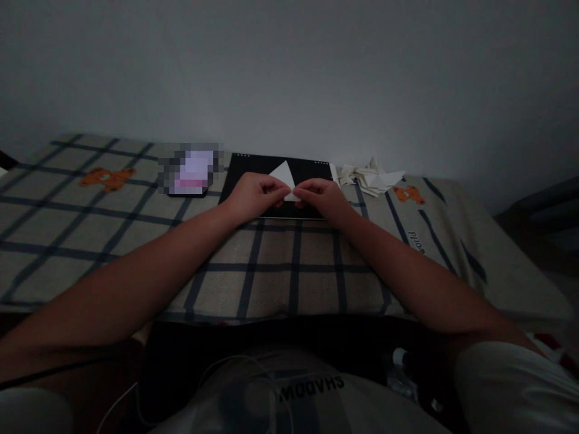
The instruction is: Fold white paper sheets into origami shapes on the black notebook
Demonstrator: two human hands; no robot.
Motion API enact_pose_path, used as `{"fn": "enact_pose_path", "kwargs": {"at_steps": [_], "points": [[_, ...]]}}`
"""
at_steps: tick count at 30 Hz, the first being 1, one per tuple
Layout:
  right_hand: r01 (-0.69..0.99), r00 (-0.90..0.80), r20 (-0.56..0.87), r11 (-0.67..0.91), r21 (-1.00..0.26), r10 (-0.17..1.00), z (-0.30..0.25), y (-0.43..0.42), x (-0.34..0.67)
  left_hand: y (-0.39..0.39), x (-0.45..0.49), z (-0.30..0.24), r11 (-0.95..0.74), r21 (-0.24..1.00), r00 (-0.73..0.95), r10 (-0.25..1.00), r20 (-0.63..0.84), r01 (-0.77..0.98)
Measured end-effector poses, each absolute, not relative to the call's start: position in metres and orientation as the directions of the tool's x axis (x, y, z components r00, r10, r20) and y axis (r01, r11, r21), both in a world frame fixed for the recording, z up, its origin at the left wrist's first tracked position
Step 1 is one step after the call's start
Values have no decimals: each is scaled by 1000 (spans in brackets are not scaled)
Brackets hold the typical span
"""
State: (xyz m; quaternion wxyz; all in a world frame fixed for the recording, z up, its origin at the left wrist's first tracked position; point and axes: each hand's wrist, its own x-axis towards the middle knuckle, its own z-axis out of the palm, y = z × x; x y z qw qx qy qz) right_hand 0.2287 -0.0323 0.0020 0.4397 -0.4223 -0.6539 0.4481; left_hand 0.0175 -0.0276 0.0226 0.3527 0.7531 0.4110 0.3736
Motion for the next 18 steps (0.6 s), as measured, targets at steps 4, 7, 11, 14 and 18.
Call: {"fn": "enact_pose_path", "kwargs": {"at_steps": [4,7,11,14,18], "points": [[235,-281,254,322,-917,926,8,-35,228,-32,20,22,-530,743,403,835,374,409],[315,-265,285,362,-878,921,12,-37,228,-30,20,20,-589,684,429,800,419,430],[324,-218,281,341,-883,935,11,-37,230,-27,20,19,-586,672,411,806,425,454],[291,-229,281,341,-894,932,11,-36,230,-27,20,18,-553,710,349,831,434,435],[280,-180,290,332,-901,940,12,-36,231,-26,20,15,-483,795,327,867,377,366]]}}
